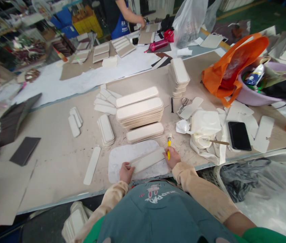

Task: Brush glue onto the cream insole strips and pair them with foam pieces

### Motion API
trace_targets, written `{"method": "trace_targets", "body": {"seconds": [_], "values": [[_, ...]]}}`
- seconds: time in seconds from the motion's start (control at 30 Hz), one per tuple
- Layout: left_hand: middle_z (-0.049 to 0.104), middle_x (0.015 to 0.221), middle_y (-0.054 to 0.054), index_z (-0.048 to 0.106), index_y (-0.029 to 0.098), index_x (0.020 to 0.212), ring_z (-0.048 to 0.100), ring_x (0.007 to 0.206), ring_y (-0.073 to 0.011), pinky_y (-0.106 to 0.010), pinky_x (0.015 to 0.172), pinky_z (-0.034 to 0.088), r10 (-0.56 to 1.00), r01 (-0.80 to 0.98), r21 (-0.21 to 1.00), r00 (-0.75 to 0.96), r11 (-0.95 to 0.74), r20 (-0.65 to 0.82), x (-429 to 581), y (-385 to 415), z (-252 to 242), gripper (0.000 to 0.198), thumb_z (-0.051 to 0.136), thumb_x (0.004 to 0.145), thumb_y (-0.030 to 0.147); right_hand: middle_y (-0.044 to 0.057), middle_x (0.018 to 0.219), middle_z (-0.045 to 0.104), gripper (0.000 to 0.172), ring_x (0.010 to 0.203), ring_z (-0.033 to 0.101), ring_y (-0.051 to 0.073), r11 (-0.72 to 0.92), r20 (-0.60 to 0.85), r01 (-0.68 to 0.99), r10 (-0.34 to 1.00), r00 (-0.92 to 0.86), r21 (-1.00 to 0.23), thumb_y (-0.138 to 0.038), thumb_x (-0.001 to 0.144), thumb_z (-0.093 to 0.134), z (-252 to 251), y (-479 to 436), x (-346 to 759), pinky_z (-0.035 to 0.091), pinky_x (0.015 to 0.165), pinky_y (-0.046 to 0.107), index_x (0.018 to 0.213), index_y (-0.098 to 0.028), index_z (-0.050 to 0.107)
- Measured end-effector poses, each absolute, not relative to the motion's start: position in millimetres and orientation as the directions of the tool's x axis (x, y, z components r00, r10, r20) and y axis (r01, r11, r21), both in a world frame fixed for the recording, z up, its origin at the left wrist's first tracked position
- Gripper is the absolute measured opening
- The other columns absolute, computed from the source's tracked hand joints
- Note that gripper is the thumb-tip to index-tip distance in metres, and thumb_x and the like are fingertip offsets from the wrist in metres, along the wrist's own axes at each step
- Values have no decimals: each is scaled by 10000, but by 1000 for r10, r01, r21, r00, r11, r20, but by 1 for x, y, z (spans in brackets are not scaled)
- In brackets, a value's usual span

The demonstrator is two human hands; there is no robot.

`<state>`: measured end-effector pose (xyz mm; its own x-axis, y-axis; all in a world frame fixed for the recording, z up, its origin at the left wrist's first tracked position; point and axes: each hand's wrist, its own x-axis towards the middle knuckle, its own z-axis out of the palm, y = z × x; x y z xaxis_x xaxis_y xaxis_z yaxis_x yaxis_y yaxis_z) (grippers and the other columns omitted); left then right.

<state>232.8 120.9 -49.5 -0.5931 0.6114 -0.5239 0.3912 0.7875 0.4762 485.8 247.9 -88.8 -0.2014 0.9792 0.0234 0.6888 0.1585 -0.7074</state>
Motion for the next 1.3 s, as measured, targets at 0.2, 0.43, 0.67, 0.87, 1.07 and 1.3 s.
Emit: {"method": "trace_targets", "body": {"seconds": [0.2,0.43,0.67,0.87,1.07,1.3], "values": [[632,690,11,455,171,1085,615,704,-155,-254,662,412,610,400,467,-601,789,-516,230,119,-55,384,597,734,237,25,757,577,147,693,568,196,137,17,697,984,-176,-704,-363,751,505,-95,250,483,453,616,315,775,-230,445],[638,707,11,457,175,1099,616,708,-154,-252,677,417,629,426,466,-584,775,-512,228,116,-56,391,595,738,236,71,942,629,151,912,582,225,229,92,643,966,-240,-731,-364,793,514,-88,244,492,471,796,377,794,-235,435],[624,680,12,488,178,1028,605,688,-157,-256,664,406,651,461,460,-560,759,-513,228,119,-53,309,590,739,214,107,1135,579,58,1056,554,206,270,79,568,938,-337,-777,-232,816,410,-80,226,516,453,907,422,808,-235,467],[600,651,30,507,192,960,595,657,-142,-245,644,397,674,492,462,-533,738,-511,226,120,-53,234,586,741,217,80,1033,637,196,972,607,206,243,56,582,946,-320,-776,-139,732,383,-86,215,526,509,831,408,867,-222,497],[606,654,28,507,191,958,593,652,-142,-247,639,398,682,516,447,-520,731,-514,223,121,-53,233,590,743,225,86,1073,599,58,987,574,216,268,64,655,946,-318,-706,-257,795,472,-85,227,513,485,856,367,783,-224,519],[606,725,-7,518,170,964,583,695,-153,-253,656,404,684,557,403,-523,726,-510,223,122,-54,245,592,742,244,71,824,542,127,814,536,221,309,72,798,945,-319,-518,-343,819,504,-91,245,493,471,737,340,767,-231,535]]}}
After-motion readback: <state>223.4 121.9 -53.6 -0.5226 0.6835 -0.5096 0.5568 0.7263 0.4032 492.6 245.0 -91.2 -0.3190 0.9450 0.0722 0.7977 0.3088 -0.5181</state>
